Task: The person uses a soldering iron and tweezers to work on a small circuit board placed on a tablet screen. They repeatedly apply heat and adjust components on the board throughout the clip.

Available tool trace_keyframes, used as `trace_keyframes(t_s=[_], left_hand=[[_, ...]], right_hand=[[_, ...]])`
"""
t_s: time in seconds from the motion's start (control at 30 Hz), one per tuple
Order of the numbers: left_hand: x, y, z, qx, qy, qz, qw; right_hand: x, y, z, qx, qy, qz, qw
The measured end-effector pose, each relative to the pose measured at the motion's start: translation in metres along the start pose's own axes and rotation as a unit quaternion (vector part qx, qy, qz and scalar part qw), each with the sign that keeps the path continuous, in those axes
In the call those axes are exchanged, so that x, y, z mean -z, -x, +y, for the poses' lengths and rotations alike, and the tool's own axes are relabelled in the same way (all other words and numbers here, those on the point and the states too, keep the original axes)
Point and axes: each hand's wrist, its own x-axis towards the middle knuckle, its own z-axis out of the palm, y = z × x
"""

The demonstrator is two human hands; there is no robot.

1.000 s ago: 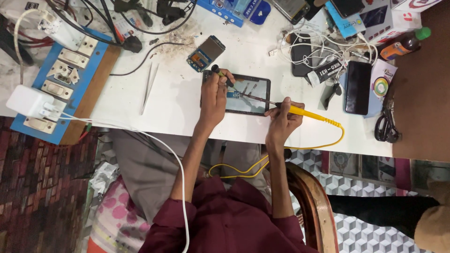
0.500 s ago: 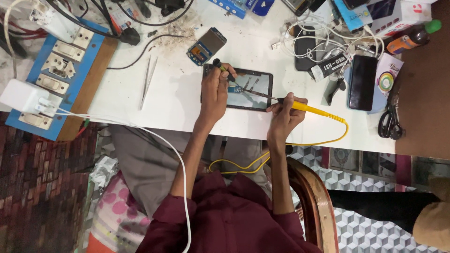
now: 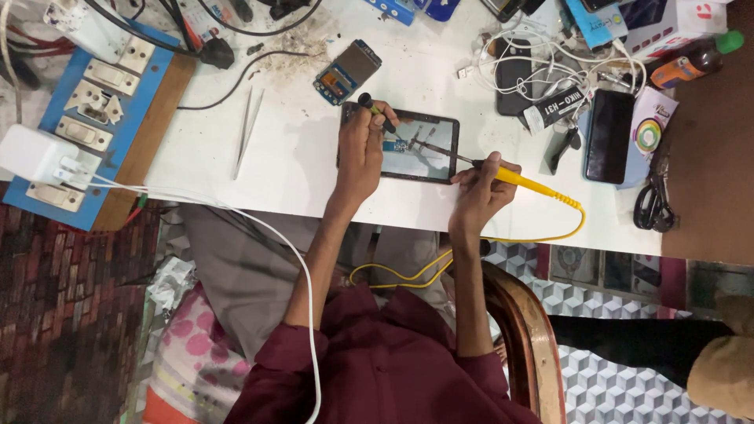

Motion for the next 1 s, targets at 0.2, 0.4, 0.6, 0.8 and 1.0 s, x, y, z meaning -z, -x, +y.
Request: trace_keyframes(t_s=[0.2, 0.4, 0.6, 0.8, 1.0], left_hand=[[0.0005, -0.0003, 0.0008, 0.001, 0.005, -0.008, 1.0], [0.0015, 0.0004, 0.0003, 0.007, 0.006, -0.011, 1.0], [0.001, -0.0012, -0.0024, -0.003, 0.041, -0.011, 0.999], [0.0019, 0.0002, 0.0, 0.001, 0.006, -0.005, 1.0], [-0.0001, 0.0001, -0.0022, 0.022, 0.012, -0.003, 1.0]], right_hand=[[-0.0026, 0.0009, -0.0006, -0.002, 0.004, -0.014, 1.0], [-0.0023, 0.0014, -0.0011, -0.002, 0.005, -0.022, 1.0], [0.0002, 0.0021, 0.0013, -0.004, -0.007, -0.013, 1.0], [-0.0019, 0.0013, 0.0004, -0.011, 0.0, -0.005, 1.0], [-0.0017, 0.0024, -0.0006, -0.006, -0.008, -0.008, 1.0]])
